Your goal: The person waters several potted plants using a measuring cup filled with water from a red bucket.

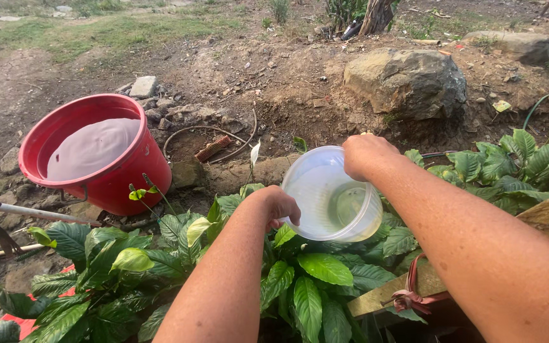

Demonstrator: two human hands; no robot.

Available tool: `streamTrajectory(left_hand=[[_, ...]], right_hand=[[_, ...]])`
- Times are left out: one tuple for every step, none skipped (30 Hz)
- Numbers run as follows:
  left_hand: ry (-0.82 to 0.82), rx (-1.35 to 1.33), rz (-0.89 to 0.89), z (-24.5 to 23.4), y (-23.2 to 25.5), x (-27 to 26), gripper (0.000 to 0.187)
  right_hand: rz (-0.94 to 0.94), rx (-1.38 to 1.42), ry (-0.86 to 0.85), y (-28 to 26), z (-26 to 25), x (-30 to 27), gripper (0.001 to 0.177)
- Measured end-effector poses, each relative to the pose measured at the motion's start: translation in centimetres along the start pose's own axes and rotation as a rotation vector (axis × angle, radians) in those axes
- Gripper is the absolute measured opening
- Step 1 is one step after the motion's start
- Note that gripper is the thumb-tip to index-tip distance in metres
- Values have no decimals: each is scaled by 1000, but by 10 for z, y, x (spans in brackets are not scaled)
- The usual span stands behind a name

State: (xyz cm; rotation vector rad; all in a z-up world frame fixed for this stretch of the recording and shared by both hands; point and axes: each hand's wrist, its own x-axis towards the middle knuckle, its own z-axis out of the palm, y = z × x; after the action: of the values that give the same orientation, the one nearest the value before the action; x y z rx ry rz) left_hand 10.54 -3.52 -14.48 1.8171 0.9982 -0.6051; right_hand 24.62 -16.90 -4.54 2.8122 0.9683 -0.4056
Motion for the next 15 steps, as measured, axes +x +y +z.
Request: streamTrajectory(left_hand=[[-6, -3, 1, 2, -2, 3, 36], [-10, -7, 2, 5, -3, 6, 39], [-14, -12, 3, 7, -5, 9, 42], [-8, 12, 2, 9, -6, 11, 44], [-2, 35, 1, 11, -7, 12, 47], [4, 58, 0, 13, -9, 14, 49], [-5, 84, 13, 15, -9, 16, 50], [-12, 110, 25, 17, -10, 18, 50], [-20, 136, 38, 18, -10, 20, 51], [-9, 129, 40, 18, -11, 21, 50], [3, 122, 41, 19, -12, 22, 49], [14, 117, 43, 18, -12, 23, 48], [20, 101, 32, 18, -13, 23, 50], [26, 84, 22, 18, -14, 24, 52], [32, 67, 12, 18, -15, 26, 55]], right_hand=[[-3, 2, -1, 0, 1, -1, 37], [-7, 4, -1, 1, 2, -2, 37], [-12, 5, -1, 1, 3, -3, 37], [-6, -11, -8, 1, 4, -3, 36], [-1, -27, -15, 1, 5, -4, 36], [5, -44, -23, 1, 5, -4, 36], [2, -58, -35, 1, 5, -4, 35], [-1, -71, -48, 0, 6, -5, 35], [-4, -84, -60, 0, 5, -6, 35], [-6, -87, -61, 0, 5, -8, 35], [-9, -90, -62, -1, 4, -9, 35], [-10, -91, -63, -2, 4, -10, 35], [10, -100, -85, -4, 3, -12, 35], [30, -111, -107, -8, 3, -12, 35], [50, -121, -129, -11, 2, -13, 35]])
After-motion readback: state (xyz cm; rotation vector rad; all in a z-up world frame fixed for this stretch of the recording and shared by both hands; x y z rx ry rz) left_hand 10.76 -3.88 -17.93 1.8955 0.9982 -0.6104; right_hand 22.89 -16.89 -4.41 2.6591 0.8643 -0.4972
